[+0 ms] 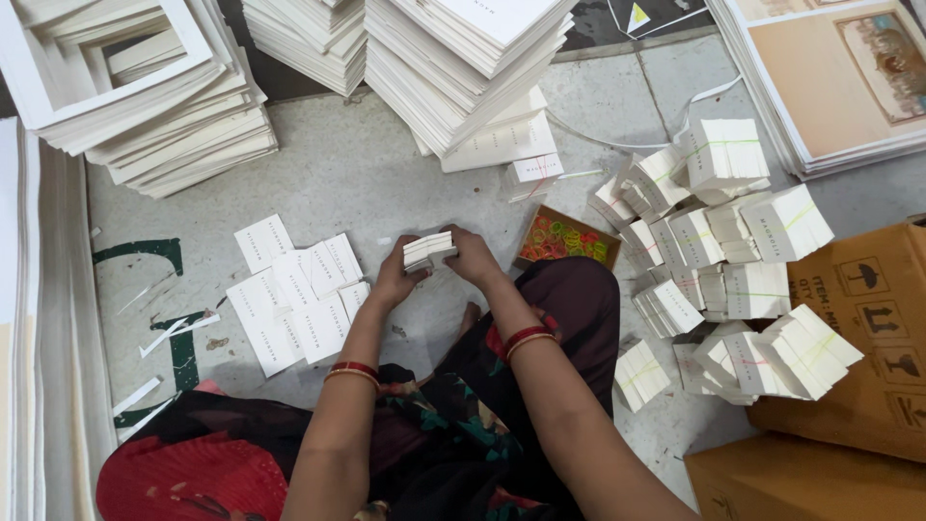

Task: The person sits on the floor of a print workshop surrounded by stacks of printed cards. They count small printed cards one at a time into groups, square up each stack by tapping it, and secure the stacks with rubber bands, placing finished bundles aside.

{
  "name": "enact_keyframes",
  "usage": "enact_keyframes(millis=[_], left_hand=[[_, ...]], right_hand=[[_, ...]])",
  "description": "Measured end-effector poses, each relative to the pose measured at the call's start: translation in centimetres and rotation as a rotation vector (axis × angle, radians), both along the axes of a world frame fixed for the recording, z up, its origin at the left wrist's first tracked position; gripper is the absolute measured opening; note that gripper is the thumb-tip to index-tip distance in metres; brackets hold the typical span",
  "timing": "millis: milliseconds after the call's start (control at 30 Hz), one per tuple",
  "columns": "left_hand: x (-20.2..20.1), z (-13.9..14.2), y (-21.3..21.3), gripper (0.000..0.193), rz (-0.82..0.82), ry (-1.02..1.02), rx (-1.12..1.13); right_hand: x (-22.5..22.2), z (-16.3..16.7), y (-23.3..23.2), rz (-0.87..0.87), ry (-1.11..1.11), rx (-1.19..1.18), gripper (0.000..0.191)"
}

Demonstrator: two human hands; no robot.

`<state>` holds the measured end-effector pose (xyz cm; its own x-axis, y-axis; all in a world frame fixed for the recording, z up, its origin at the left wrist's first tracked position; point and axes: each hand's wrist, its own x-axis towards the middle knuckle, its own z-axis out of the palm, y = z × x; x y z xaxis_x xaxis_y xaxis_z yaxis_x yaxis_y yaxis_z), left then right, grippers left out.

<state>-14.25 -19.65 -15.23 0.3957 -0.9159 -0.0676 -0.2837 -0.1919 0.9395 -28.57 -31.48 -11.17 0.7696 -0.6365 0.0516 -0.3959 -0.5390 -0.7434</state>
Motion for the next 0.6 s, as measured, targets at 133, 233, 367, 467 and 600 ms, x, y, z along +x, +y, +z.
enact_keyframes(millis=[133, 233, 367, 467, 600], left_hand=[[0.09, -0.01, 0.11, 0.045, 0.003, -0.011, 0.016], [0.22, 0.13, 0.31, 0.045, 0.013, -0.019, 0.004], [0.48, 0.12, 0.71, 0.052, -0.003, -0.102, 0.077], [0.57, -0.10, 0.75, 0.058, -0.019, -0.089, 0.061], [0.82, -0.15, 0.71, 0.052, -0.032, -0.186, 0.075]], right_hand=[[0.08, -0.21, -0.05, -0.011, 0.059, 0.008, 0.041], [0.08, -0.35, 0.02, -0.043, 0.048, 0.141, 0.039], [0.41, -0.49, 0.38, 0.015, 0.133, 0.097, 0.052], [0.84, -0.49, 0.55, -0.019, 0.114, 0.084, 0.068], [1.00, -0.49, 0.56, -0.030, 0.096, 0.080, 0.059]])
